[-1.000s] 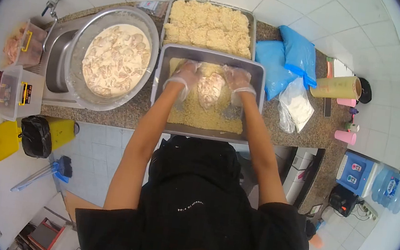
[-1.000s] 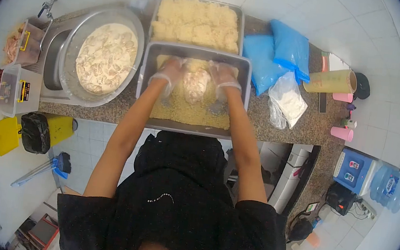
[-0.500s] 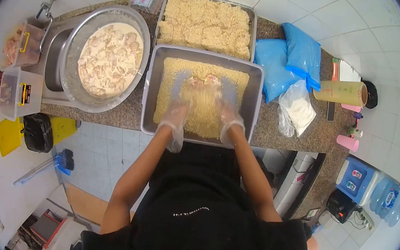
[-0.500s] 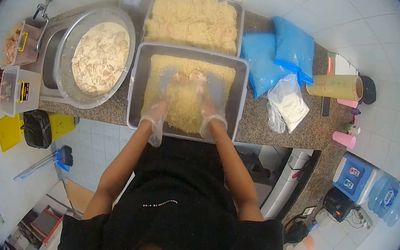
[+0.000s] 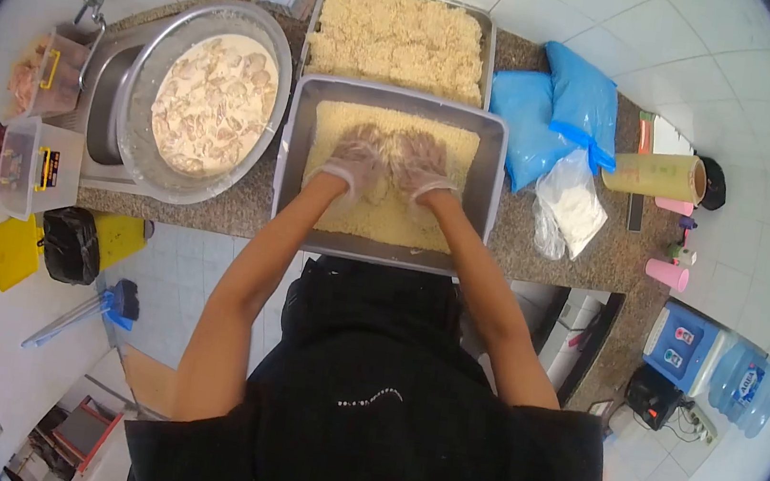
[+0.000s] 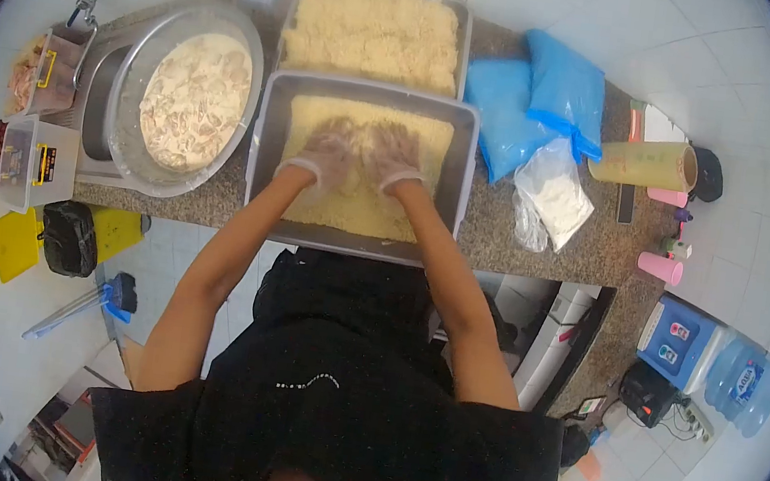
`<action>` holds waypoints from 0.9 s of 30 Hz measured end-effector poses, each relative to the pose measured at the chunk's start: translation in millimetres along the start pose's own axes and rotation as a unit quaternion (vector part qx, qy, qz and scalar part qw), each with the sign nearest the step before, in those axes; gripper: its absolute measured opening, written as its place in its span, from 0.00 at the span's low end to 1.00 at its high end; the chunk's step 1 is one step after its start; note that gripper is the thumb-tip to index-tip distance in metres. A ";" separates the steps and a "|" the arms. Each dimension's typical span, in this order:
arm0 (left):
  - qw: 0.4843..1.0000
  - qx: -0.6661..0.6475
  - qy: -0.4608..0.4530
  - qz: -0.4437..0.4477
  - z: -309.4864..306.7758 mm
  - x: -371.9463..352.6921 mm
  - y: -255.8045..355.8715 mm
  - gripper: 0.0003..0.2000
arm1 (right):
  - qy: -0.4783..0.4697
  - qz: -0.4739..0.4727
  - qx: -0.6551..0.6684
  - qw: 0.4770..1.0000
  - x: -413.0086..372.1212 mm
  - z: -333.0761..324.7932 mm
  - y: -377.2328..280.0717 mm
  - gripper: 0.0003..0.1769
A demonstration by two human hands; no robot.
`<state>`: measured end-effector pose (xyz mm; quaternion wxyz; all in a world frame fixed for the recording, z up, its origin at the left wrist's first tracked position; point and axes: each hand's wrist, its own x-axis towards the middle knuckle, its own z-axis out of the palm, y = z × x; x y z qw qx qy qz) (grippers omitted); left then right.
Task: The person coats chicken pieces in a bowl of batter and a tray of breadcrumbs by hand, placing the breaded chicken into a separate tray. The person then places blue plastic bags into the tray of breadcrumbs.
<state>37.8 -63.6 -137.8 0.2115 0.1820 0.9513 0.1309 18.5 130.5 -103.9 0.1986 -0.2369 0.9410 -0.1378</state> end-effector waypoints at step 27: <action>0.939 -0.213 -0.133 -0.234 11.5 -80.7 72.4 0.31 | -0.152 0.125 0.030 0.980 -85.8 42.4 2.1 0.26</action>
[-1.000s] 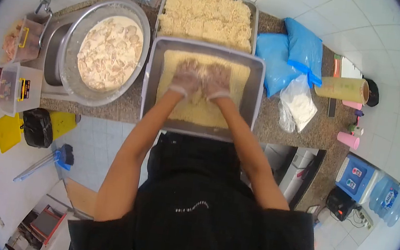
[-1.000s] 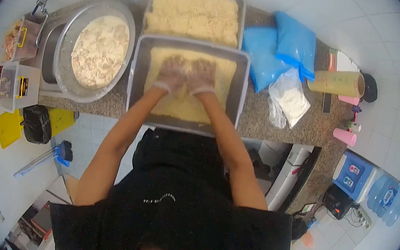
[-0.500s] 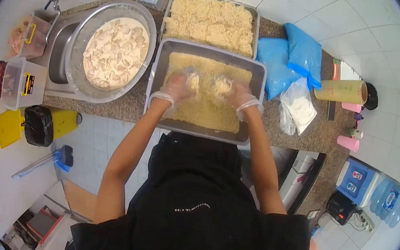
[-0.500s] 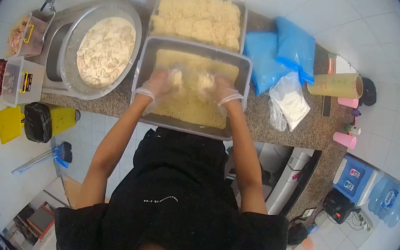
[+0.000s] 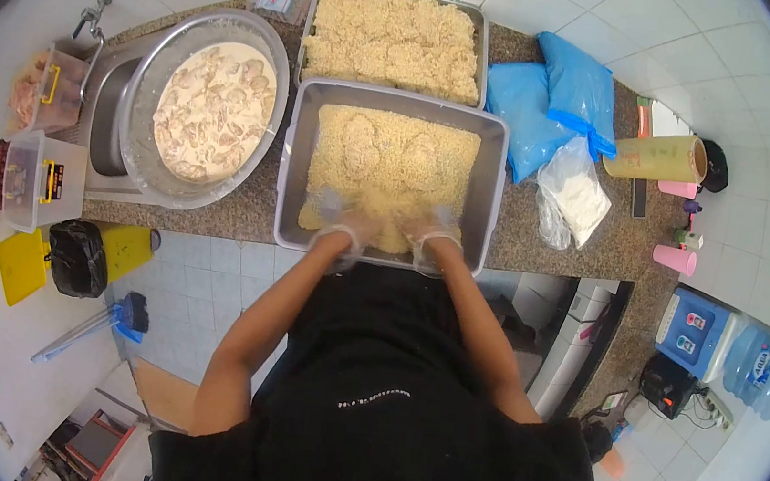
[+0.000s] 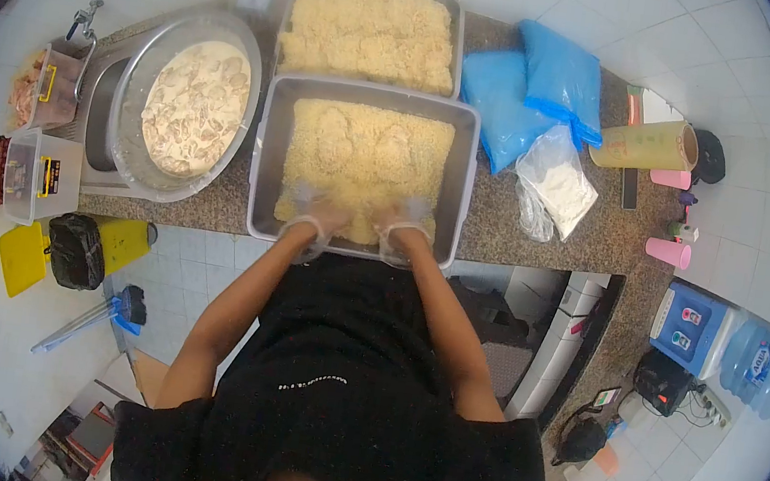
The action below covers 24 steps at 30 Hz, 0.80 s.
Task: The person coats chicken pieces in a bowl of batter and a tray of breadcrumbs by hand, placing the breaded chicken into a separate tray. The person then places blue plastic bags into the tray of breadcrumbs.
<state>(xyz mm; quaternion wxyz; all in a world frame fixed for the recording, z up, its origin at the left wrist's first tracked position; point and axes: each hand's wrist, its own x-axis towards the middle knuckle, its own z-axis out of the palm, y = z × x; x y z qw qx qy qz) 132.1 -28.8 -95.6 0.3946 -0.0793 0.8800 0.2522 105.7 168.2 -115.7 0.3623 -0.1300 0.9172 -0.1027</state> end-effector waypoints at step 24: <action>0.957 0.145 0.177 0.180 -90.4 72.5 -1.7 0.31 | 0.126 -0.082 -0.096 0.984 64.5 -91.0 -20.0 0.32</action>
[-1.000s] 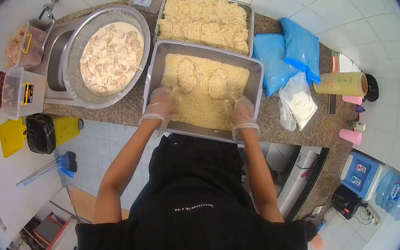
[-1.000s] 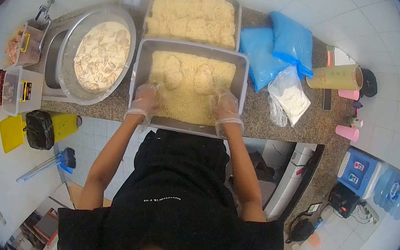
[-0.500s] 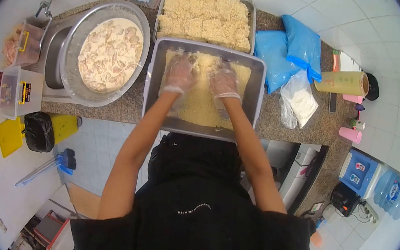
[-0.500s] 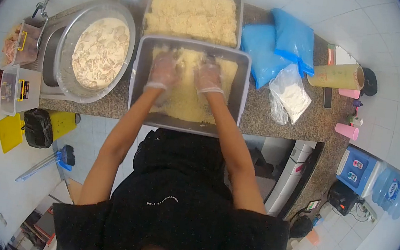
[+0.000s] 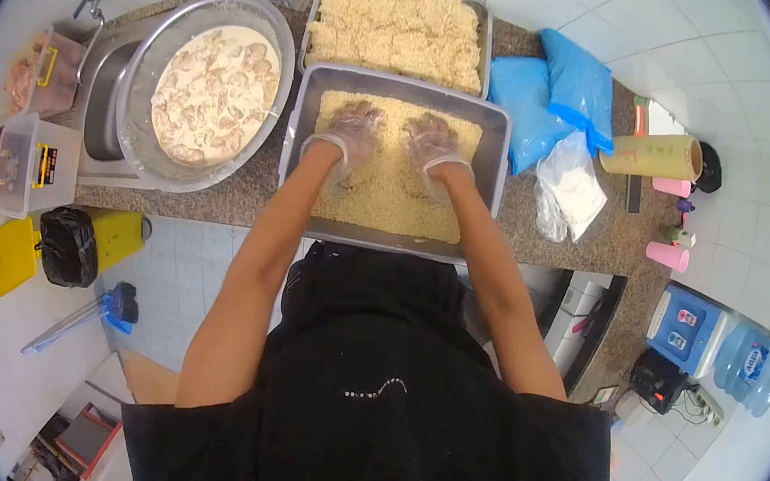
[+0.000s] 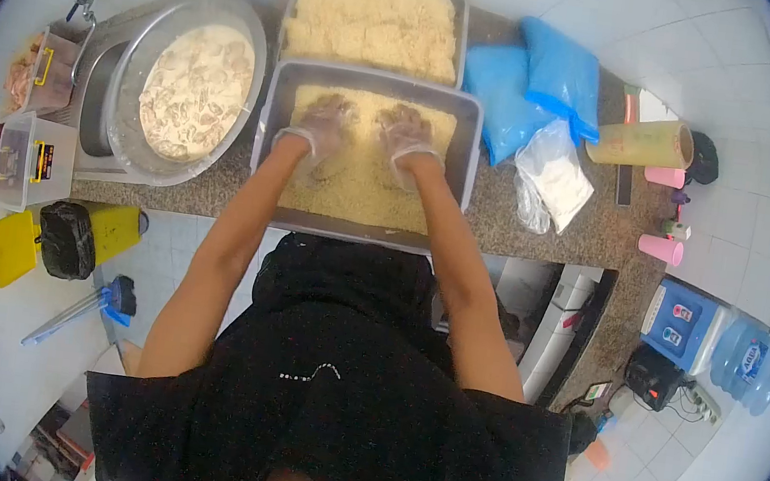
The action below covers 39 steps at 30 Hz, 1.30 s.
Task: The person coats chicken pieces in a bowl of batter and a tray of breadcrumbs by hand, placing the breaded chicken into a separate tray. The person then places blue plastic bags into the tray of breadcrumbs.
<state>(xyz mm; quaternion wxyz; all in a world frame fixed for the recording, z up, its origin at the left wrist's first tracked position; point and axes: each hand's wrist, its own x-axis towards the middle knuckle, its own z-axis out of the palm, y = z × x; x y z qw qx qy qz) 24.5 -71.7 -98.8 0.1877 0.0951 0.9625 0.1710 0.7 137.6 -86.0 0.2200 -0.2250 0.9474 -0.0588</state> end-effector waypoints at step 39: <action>0.955 -0.167 0.145 -0.200 81.8 -81.5 -47.3 0.25 | 0.145 -0.013 0.040 0.989 18.8 45.2 -93.3 0.28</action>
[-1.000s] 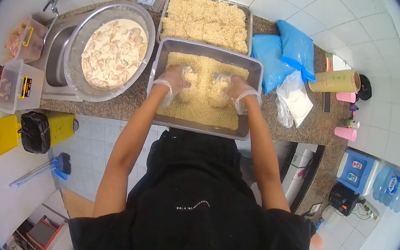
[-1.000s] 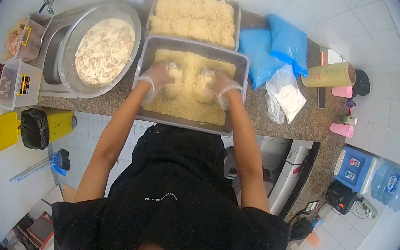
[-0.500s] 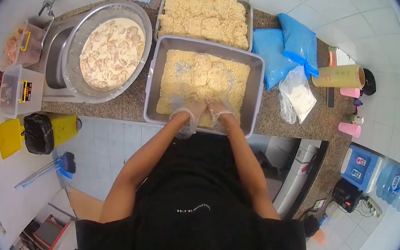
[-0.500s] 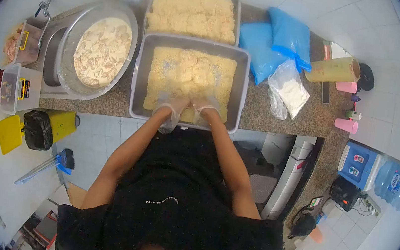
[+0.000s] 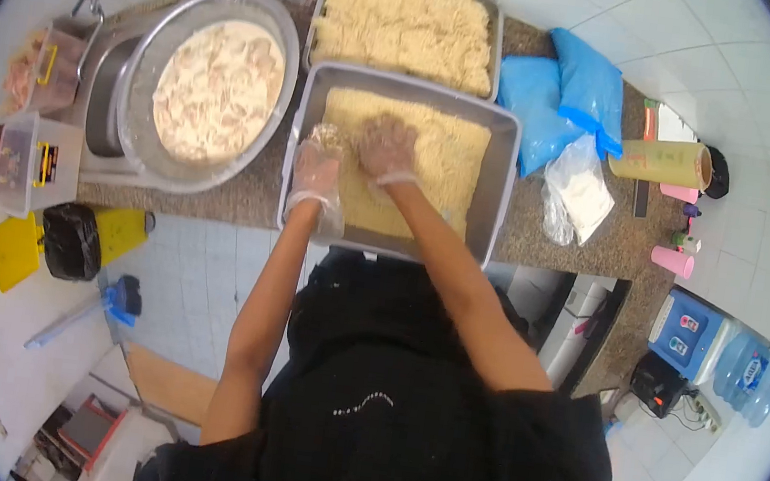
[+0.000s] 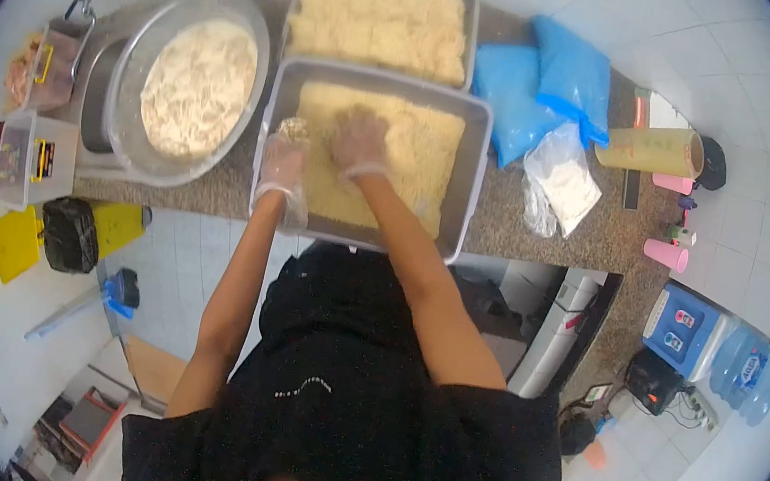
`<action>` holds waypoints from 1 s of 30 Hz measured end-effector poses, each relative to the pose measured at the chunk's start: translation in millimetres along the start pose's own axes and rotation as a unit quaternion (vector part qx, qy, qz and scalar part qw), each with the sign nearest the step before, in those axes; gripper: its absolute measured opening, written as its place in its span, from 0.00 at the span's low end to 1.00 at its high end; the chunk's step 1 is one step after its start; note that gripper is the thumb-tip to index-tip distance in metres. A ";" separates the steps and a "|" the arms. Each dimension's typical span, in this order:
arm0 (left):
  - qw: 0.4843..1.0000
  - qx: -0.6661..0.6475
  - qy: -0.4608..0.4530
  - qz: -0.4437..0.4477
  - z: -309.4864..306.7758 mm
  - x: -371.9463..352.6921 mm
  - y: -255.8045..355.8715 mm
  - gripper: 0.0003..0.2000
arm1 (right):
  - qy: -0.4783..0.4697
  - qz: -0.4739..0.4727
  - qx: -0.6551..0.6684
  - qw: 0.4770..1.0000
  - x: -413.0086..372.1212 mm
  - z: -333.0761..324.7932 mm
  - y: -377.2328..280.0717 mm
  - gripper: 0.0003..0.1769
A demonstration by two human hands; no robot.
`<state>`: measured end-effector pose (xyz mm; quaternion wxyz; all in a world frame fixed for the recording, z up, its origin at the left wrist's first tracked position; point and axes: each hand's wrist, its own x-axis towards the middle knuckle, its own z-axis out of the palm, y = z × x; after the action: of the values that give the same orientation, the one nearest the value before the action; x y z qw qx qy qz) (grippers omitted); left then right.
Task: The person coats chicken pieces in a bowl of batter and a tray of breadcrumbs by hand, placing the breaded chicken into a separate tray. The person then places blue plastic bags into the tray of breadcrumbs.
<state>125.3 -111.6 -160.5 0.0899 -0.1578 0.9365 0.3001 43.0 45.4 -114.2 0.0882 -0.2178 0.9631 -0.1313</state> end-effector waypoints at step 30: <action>0.995 -0.079 -0.063 0.024 -53.5 41.7 106.6 0.26 | 0.079 -0.054 0.203 0.975 -17.5 -226.5 57.1 0.28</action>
<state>45.2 -71.2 -71.6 0.1290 -0.1225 0.9059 0.3844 -15.5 151.5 86.3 0.0470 -0.2355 0.9072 -0.3454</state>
